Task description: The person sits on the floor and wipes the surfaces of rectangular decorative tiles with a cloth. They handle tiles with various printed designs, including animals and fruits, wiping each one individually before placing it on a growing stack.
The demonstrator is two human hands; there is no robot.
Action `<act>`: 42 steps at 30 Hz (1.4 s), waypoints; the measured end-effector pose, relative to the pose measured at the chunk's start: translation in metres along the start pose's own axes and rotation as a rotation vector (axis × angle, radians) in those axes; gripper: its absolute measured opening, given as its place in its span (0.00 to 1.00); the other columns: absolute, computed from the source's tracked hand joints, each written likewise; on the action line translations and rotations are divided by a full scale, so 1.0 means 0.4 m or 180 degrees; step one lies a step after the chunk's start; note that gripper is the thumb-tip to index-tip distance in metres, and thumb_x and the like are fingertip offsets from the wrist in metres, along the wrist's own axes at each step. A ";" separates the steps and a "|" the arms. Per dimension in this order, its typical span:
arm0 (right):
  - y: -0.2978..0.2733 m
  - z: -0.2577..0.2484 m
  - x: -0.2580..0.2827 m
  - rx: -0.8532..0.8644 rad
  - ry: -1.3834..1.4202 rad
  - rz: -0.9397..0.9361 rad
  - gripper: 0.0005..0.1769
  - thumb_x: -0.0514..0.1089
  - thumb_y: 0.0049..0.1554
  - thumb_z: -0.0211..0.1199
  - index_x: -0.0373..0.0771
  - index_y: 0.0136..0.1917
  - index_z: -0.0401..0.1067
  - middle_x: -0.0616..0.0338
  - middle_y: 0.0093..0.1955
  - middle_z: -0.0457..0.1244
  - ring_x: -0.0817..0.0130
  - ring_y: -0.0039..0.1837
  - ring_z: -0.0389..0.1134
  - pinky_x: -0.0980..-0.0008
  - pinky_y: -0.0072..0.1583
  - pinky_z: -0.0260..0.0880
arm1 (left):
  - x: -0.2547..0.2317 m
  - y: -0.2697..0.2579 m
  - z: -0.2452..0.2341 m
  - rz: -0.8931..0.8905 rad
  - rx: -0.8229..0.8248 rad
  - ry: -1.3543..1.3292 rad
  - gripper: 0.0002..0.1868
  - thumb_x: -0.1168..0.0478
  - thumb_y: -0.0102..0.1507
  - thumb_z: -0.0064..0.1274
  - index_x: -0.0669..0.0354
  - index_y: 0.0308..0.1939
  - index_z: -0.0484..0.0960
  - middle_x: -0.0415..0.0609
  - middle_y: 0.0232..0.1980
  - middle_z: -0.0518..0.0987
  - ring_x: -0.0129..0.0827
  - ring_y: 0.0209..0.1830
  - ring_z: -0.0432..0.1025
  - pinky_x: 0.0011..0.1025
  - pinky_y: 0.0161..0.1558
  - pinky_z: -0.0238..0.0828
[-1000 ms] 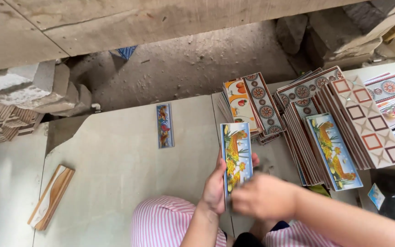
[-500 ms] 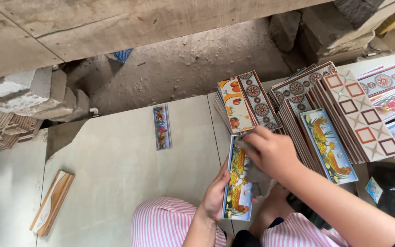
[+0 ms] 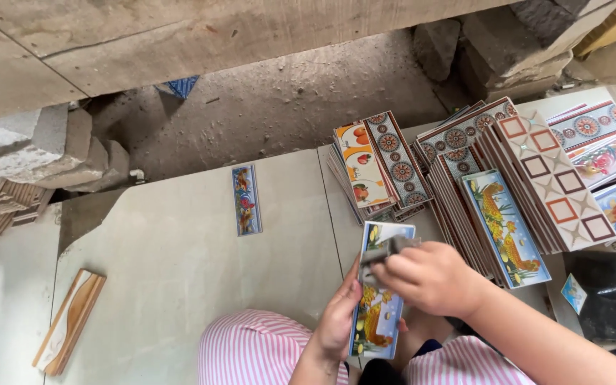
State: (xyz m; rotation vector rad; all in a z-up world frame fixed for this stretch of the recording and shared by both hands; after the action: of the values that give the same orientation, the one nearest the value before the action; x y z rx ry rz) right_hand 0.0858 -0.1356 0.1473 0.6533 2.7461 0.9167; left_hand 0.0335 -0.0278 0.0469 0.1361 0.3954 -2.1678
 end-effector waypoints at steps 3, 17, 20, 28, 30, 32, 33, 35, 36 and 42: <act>-0.010 0.031 0.023 0.0592 0.0070 -0.0558 0.08 0.41 0.54 0.45 0.36 0.42 0.64 0.64 0.32 0.52 0.71 0.29 0.53 0.72 0.27 0.50 | -0.001 -0.003 -0.023 0.0062 -0.0234 -0.0180 0.27 0.61 0.63 0.27 0.45 0.68 0.47 0.69 0.56 0.63 0.64 0.30 0.68 0.50 0.34 0.69; -0.043 0.014 -0.005 -0.0100 0.0090 0.0329 0.10 0.51 0.51 0.53 0.44 0.41 0.66 0.64 0.29 0.54 0.70 0.24 0.51 0.72 0.25 0.50 | 0.003 -0.007 -0.007 0.0020 0.0106 0.1202 0.27 0.55 0.62 0.33 0.59 0.63 0.53 0.65 0.51 0.66 0.48 0.48 0.67 0.34 0.38 0.69; -0.095 0.037 -0.052 -0.0435 0.0359 0.1552 0.08 0.45 0.45 0.64 0.43 0.38 0.69 0.60 0.34 0.58 0.70 0.30 0.60 0.74 0.31 0.58 | -0.030 -0.015 0.027 0.0324 0.0348 0.1888 0.29 0.53 0.62 0.34 0.54 0.65 0.48 0.56 0.61 0.59 0.47 0.50 0.64 0.34 0.39 0.67; -0.098 -0.031 -0.064 -0.0800 0.0829 0.1791 0.08 0.40 0.47 0.57 0.35 0.41 0.68 0.53 0.35 0.58 0.67 0.33 0.58 0.73 0.36 0.57 | -0.042 -0.042 0.042 0.1523 0.0980 0.3080 0.20 0.53 0.67 0.33 0.46 0.63 0.54 0.53 0.62 0.61 0.44 0.58 0.62 0.32 0.50 0.59; -0.090 -0.036 -0.052 -0.0749 0.0780 0.1728 0.09 0.39 0.48 0.56 0.36 0.43 0.69 0.52 0.37 0.59 0.67 0.35 0.61 0.73 0.38 0.60 | -0.047 -0.042 0.053 0.1647 0.1064 0.3218 0.20 0.54 0.67 0.32 0.45 0.63 0.54 0.52 0.64 0.58 0.44 0.58 0.62 0.33 0.49 0.60; -0.083 -0.037 -0.041 -0.0637 0.0652 0.1583 0.12 0.42 0.49 0.55 0.38 0.48 0.69 0.56 0.34 0.55 0.70 0.31 0.56 0.76 0.34 0.55 | -0.055 -0.042 0.074 0.1765 0.1164 0.3187 0.19 0.52 0.68 0.32 0.41 0.63 0.54 0.58 0.65 0.55 0.42 0.60 0.58 0.34 0.53 0.59; -0.081 -0.038 -0.035 -0.0641 0.0642 0.1588 0.12 0.42 0.49 0.55 0.38 0.48 0.69 0.56 0.34 0.55 0.70 0.31 0.56 0.76 0.34 0.55 | -0.061 -0.042 0.084 0.1759 0.1175 0.3187 0.19 0.52 0.68 0.32 0.41 0.63 0.54 0.58 0.65 0.55 0.42 0.60 0.58 0.34 0.53 0.59; -0.076 -0.038 -0.024 -0.0691 0.0704 0.1592 0.12 0.41 0.49 0.56 0.39 0.48 0.69 0.58 0.32 0.55 0.71 0.31 0.56 0.77 0.34 0.56 | -0.075 -0.046 0.107 0.1903 0.1309 0.3113 0.18 0.53 0.68 0.31 0.38 0.63 0.55 0.62 0.63 0.56 0.47 0.58 0.59 0.39 0.60 0.55; -0.072 -0.042 -0.018 -0.0682 0.0714 0.1601 0.12 0.41 0.49 0.56 0.39 0.48 0.69 0.58 0.32 0.55 0.71 0.31 0.56 0.77 0.34 0.56 | -0.076 -0.049 0.108 0.1895 0.1296 0.3108 0.18 0.53 0.68 0.31 0.38 0.63 0.55 0.62 0.63 0.56 0.47 0.58 0.59 0.39 0.60 0.55; -0.055 -0.067 -0.008 -0.0813 0.0711 0.1463 0.12 0.41 0.48 0.57 0.37 0.47 0.69 0.60 0.32 0.55 0.73 0.30 0.56 0.78 0.32 0.55 | -0.078 -0.048 0.109 0.1935 0.1332 0.3403 0.17 0.52 0.68 0.29 0.38 0.62 0.54 0.67 0.63 0.55 0.53 0.66 0.51 0.41 0.64 0.48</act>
State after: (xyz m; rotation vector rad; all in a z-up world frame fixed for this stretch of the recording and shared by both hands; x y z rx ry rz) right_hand 0.0730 -0.1671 0.1554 1.2242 2.6330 1.4877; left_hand 0.0385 -0.0078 0.0998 1.4726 0.3962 -1.3799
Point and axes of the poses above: each hand's wrist, its own y-axis towards the middle knuckle, its own z-axis out of the palm, x = y × z, the point moved 4 cm from there along y, towards the middle knuckle
